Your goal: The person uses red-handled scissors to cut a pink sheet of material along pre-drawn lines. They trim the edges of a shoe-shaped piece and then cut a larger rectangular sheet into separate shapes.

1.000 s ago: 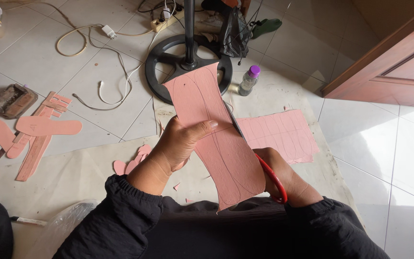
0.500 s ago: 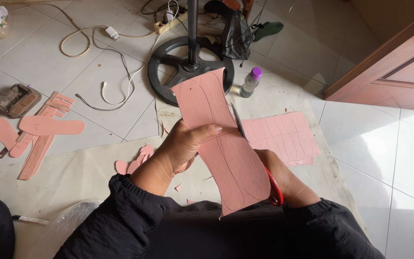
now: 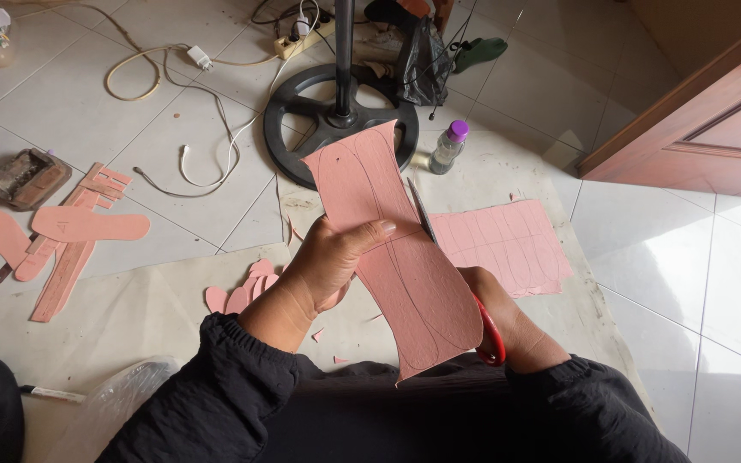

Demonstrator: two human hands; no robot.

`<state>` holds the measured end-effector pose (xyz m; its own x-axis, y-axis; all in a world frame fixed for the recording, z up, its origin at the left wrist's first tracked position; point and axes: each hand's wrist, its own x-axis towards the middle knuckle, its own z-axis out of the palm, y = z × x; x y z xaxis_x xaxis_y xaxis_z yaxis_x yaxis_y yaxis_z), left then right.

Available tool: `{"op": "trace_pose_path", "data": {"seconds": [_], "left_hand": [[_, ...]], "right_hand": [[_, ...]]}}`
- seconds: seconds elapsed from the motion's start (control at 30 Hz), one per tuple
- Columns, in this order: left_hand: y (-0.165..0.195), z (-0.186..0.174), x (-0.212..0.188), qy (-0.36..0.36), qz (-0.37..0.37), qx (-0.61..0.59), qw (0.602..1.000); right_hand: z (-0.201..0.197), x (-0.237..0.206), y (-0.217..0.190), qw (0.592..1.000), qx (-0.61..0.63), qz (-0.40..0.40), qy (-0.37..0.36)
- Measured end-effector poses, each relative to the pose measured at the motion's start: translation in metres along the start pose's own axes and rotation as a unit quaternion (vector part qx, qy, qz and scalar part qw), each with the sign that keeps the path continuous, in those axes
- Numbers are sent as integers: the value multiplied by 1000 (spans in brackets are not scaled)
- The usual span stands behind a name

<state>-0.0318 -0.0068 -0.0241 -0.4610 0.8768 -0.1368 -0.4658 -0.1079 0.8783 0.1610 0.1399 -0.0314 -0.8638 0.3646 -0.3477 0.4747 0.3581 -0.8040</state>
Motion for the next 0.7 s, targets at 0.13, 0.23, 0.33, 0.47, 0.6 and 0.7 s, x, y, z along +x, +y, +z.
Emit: {"op": "trace_pose_path", "data": {"seconds": [0.13, 0.23, 0.33, 0.47, 0.6, 0.7], "left_hand": [[-1, 0, 0, 7, -2, -15, 1000], [-2, 0, 0, 8, -10, -18, 1000], [-3, -1, 0, 15, -12, -5, 1000], [-4, -1, 2, 2, -21, -5, 1000], [-7, 5, 0, -16, -50, 14, 999], [-8, 8, -2, -14, -55, 26, 998]], "right_hand": [[1, 0, -2, 1000, 0, 27, 4], [1, -1, 0, 1000, -3, 22, 8], [1, -1, 6, 1000, 1, 19, 10], [2, 3, 16, 1000, -12, -19, 18], [2, 10, 23, 999, 38, 15, -8], [-1, 12, 25, 999, 32, -19, -9]]}}
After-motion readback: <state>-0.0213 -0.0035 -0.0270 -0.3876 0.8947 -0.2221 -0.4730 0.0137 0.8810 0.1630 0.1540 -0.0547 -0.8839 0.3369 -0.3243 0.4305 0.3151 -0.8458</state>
